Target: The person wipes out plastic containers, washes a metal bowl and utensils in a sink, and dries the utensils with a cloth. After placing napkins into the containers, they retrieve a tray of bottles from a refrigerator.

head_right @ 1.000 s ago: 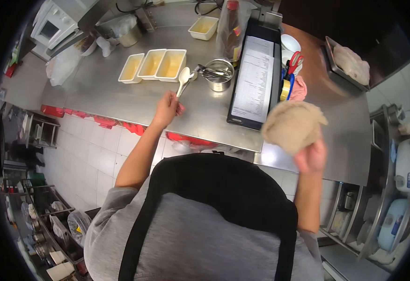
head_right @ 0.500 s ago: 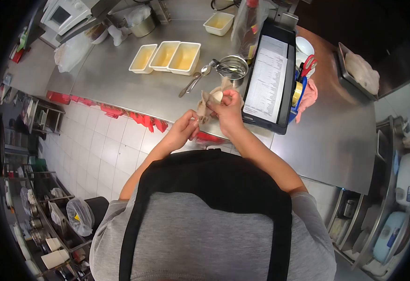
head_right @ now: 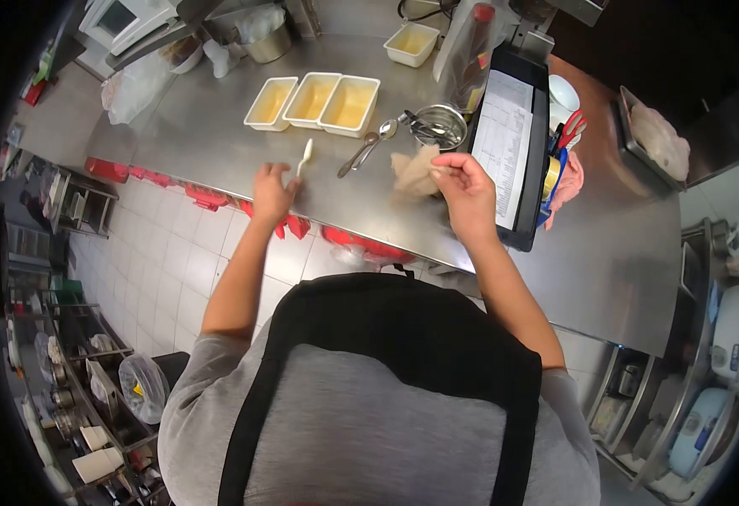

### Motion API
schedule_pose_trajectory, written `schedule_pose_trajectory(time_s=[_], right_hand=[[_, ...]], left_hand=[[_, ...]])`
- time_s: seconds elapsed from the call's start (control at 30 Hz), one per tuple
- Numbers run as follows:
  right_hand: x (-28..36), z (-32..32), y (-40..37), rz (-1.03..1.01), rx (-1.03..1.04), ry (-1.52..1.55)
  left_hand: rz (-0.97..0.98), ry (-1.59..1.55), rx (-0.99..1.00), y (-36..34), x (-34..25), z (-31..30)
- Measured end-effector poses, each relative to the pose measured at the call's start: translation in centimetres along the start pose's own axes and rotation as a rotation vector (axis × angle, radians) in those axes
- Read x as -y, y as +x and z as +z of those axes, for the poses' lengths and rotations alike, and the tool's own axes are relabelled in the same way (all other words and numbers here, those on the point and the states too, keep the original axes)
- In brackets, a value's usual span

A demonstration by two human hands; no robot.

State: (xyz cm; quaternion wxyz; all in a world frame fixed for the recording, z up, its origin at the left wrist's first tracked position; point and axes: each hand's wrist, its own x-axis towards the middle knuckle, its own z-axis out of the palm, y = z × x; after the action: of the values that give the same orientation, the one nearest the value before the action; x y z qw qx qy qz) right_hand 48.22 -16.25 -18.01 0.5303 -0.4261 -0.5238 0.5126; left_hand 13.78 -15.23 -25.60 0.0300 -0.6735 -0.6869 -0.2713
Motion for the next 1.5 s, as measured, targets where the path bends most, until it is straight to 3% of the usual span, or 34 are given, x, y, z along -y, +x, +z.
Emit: schedule_pose_trajectory(time_s=[0.03, 0.17, 0.27, 0.3, 0.4, 0.5, 0.6, 0.7, 0.8, 0.9, 0.93, 1.0, 1.03, 1.13, 1.33, 1.43, 1.5], right_hand=[[0.2, -0.3, 0.0, 0.006, 0.021, 0.052], [1.1, -1.4, -1.0, 0.078, 0.129, 0.278], [2.7, -3.3, -2.0, -0.011, 0.169, 0.545], [4.0, -2.9, -3.0, -0.072, 0.078, 0.720], [0.2, -3.8, -5.2, 0.316, -0.047, 1.118], [-4.0, -2.8, -6.3, 0.171, 0.144, 0.791], [-3.1, -1.6, -5.8, 0.223, 0.213, 0.741], [-2.0, 0.1, -4.5, 0.315, 0.207, 0.782], [-3.4, 2.8, -2.8, 0.356, 0.186, 0.696], [-5.6, 4.9, -0.9, 0.058, 0.246, -0.025], [-5.8, 5.3, -0.7, 0.044, 0.226, -0.065], [-6.1, 5.9, -0.4, 0.244, 0.094, 0.323], [-6.0, 6.2, -0.5, 0.450, -0.075, 0.850], [-9.0, 5.7, 0.3, 0.270, 0.011, 0.540], [-6.5, 7.2, 0.0, 0.286, -0.007, 0.510], [-7.1, 6.6, 0.6, 0.170, 0.051, 0.249], [-7.3, 6.5, 0.8, 0.204, 0.046, 0.131]], left_hand=[[0.042, 0.080, -0.119, 0.7, -1.8, 0.9], [0.089, 0.001, 0.184, 2.9, -9.4, 5.2], [0.058, 0.039, 0.172, 3.7, -11.3, 7.5], [0.034, 0.039, 0.196, 3.9, -11.5, 7.8], [0.029, 0.070, 0.176, 3.7, -11.5, 8.8], [-0.040, 0.117, 0.312, 4.1, -10.7, 9.5], [-0.048, 0.069, 0.362, 2.8, -8.5, 9.7], [-0.507, -0.819, 0.688, 0.6, -5.8, 7.7], [-0.588, -1.160, 0.632, -2.9, -9.4, 2.0], [-0.289, -0.966, 0.630, -4.5, -13.3, -1.4], [-0.270, -0.918, 0.621, -4.9, -14.2, -1.9], [-0.231, -0.820, 0.601, -5.4, -15.2, -2.5], [-0.166, -0.783, 0.567, -5.8, -15.2, -2.3], [-0.167, -0.723, 0.565, -5.8, -14.8, -2.9], [-0.039, -0.525, 0.431, -5.5, -14.0, -3.4], [-0.009, -0.402, 0.429, -5.6, -13.7, -4.2], [-0.013, -0.446, 0.419, -5.7, -13.5, -4.7]])
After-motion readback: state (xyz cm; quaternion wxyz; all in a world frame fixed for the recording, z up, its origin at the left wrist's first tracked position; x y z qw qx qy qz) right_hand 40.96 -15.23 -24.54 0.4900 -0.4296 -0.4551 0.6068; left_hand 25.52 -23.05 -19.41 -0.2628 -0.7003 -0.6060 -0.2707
